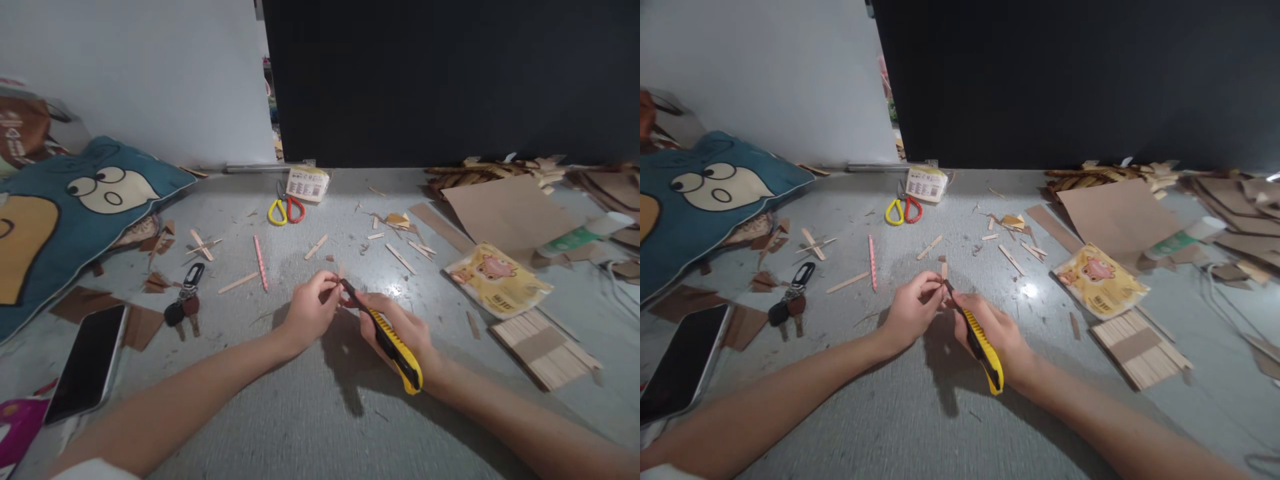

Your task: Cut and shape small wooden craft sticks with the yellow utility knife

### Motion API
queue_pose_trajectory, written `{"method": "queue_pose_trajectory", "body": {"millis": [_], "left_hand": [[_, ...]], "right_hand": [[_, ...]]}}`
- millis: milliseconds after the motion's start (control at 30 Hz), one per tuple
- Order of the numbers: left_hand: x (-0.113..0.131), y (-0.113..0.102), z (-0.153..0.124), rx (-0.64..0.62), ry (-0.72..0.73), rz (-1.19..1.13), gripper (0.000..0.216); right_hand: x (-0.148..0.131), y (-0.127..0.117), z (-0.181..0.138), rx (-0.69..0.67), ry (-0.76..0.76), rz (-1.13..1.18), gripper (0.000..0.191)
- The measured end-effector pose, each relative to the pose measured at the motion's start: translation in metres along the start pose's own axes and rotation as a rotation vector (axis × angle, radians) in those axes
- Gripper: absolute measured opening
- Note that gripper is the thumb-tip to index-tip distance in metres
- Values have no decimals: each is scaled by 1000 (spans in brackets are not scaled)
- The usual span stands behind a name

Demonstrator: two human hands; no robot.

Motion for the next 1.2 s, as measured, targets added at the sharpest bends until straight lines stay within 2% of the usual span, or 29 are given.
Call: {"method": "queue_pose_trajectory", "body": {"millis": [67,200,300,400,567,733,967,1200], "left_hand": [[-6,1,-4,15,-85,-87,29],[-12,0,-8,58,-193,-181,81],[-14,0,-5,58,-213,-224,93],[-18,0,-2,41,-231,-258,86],[-22,-1,1,14,-236,-318,64],[-20,0,5,-15,-266,-488,72],[-28,0,11,8,-377,-736,34],[-21,4,10,-8,-380,-796,32]], "right_hand": [[-9,-9,0,55,-55,-42,50],[-13,-20,-1,88,-71,-72,58],[-7,-24,0,140,-66,-22,53],[4,-23,1,167,-23,17,48],[14,-17,1,129,61,39,38],[18,-18,1,132,109,32,32],[29,-16,-3,131,191,41,27],[30,-16,-3,132,229,-1,24]]}}
Point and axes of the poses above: each hand's wrist, its own z-axis towards the middle knuckle, its own y-axis out of the palm, x = y × z, the point moved 9 cm from there along z, towards the middle knuckle, and after that the axes turned 4 degrees about x, right-handed, at the moved point
